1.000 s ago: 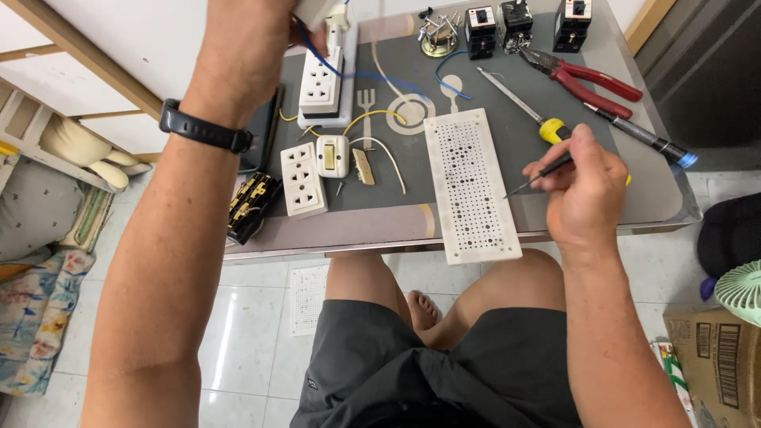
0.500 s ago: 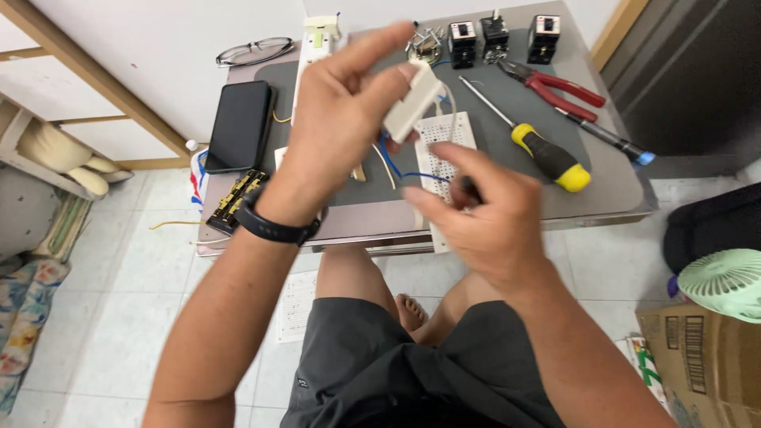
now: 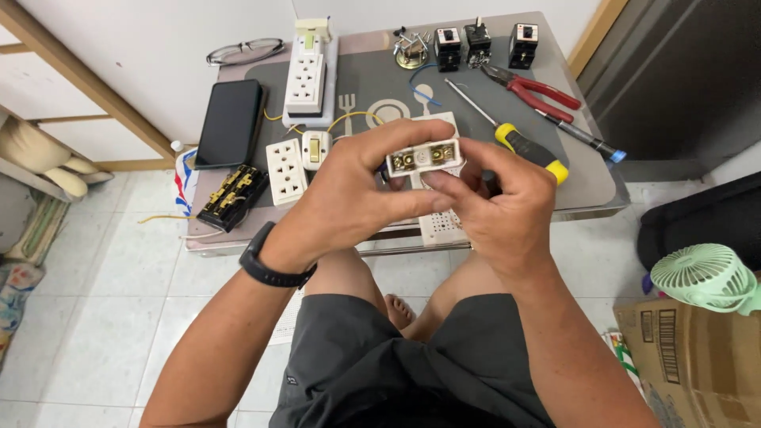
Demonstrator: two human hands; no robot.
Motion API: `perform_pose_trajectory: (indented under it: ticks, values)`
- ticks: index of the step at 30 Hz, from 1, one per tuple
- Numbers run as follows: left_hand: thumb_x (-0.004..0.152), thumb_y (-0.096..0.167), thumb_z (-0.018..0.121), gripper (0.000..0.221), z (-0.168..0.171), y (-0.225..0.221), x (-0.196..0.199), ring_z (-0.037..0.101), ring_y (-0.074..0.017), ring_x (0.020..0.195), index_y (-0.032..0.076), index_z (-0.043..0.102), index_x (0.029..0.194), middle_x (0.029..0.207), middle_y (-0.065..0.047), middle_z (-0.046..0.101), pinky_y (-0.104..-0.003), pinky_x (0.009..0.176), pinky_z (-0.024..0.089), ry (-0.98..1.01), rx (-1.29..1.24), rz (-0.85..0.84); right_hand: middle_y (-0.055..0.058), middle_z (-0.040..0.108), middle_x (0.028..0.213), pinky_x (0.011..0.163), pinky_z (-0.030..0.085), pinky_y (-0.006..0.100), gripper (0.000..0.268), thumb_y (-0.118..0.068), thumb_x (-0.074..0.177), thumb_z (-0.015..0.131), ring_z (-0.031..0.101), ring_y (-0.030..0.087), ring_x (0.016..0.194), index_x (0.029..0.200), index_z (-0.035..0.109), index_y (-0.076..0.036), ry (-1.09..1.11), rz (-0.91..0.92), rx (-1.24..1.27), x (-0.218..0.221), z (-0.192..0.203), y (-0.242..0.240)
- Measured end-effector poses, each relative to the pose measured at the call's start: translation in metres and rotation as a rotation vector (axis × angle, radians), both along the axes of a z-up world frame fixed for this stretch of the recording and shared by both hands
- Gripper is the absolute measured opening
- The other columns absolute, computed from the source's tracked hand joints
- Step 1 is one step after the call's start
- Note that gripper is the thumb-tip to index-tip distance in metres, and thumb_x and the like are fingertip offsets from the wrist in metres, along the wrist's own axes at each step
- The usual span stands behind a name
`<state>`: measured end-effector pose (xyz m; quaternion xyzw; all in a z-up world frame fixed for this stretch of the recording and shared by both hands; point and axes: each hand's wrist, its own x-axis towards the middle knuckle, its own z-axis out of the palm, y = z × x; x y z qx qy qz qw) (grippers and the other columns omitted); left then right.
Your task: Wiring an electrical socket and mounting it to a base plate using a screwdriver.
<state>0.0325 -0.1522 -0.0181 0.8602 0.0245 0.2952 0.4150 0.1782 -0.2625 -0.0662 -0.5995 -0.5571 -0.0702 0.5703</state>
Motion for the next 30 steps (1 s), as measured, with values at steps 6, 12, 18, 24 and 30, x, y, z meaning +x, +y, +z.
perform_pose_trajectory:
  ticks: [6,12,18,24,30]
  values:
    - [0.096,0.001,0.066,0.037,-0.011,0.003,-0.014,0.061,-0.0310,0.125,0.008,0.053,0.130,0.128,-0.013,0.063,-0.040,0.106,0.055,-0.062,0.225,-0.023,0.010,0.052,0.066,0.057,0.040,0.030,0.022,0.017,0.077,0.076,0.046,0.018,0.058,0.097,0.068,0.009,-0.152,0.071,0.095,0.004,-0.009,-0.002]
    - [0.095,0.002,0.066,0.035,-0.014,0.004,-0.013,0.064,-0.0300,0.121,0.006,0.054,0.127,0.125,-0.014,0.064,-0.040,0.106,0.055,-0.075,0.214,-0.031,0.007,0.049,0.065,0.055,0.035,0.029,0.013,0.009,0.086,0.079,0.041,0.016,0.057,0.090,0.067,0.006,-0.177,0.088,0.013,0.005,-0.006,-0.009]
    - [0.096,0.001,0.065,0.033,-0.018,0.003,-0.011,0.066,-0.0248,0.110,0.007,0.055,0.127,0.119,-0.011,0.065,-0.032,0.090,0.058,-0.058,0.164,-0.035,0.007,0.049,0.064,0.053,0.031,0.029,0.010,0.007,0.089,0.076,0.038,0.015,0.055,0.086,0.067,0.005,-0.176,0.113,-0.026,0.007,-0.009,-0.010]
    - [0.094,0.003,0.067,0.035,-0.022,0.006,-0.012,0.066,-0.0254,0.114,0.007,0.055,0.127,0.119,-0.010,0.066,-0.035,0.099,0.054,-0.053,0.180,-0.031,0.006,0.048,0.064,0.054,0.032,0.029,0.014,0.010,0.086,0.078,0.039,0.015,0.056,0.085,0.066,0.004,-0.169,0.089,-0.044,0.006,-0.009,-0.010]
    - [0.098,0.014,0.055,0.019,-0.007,0.004,-0.006,0.063,-0.0226,0.093,0.011,0.053,0.117,0.107,-0.005,0.064,-0.033,0.078,0.046,0.091,0.178,-0.053,0.005,0.050,0.066,0.057,0.041,0.027,0.032,0.005,0.080,0.084,0.042,0.013,0.058,0.108,0.070,0.005,-0.207,0.093,-0.097,0.010,-0.009,-0.007]
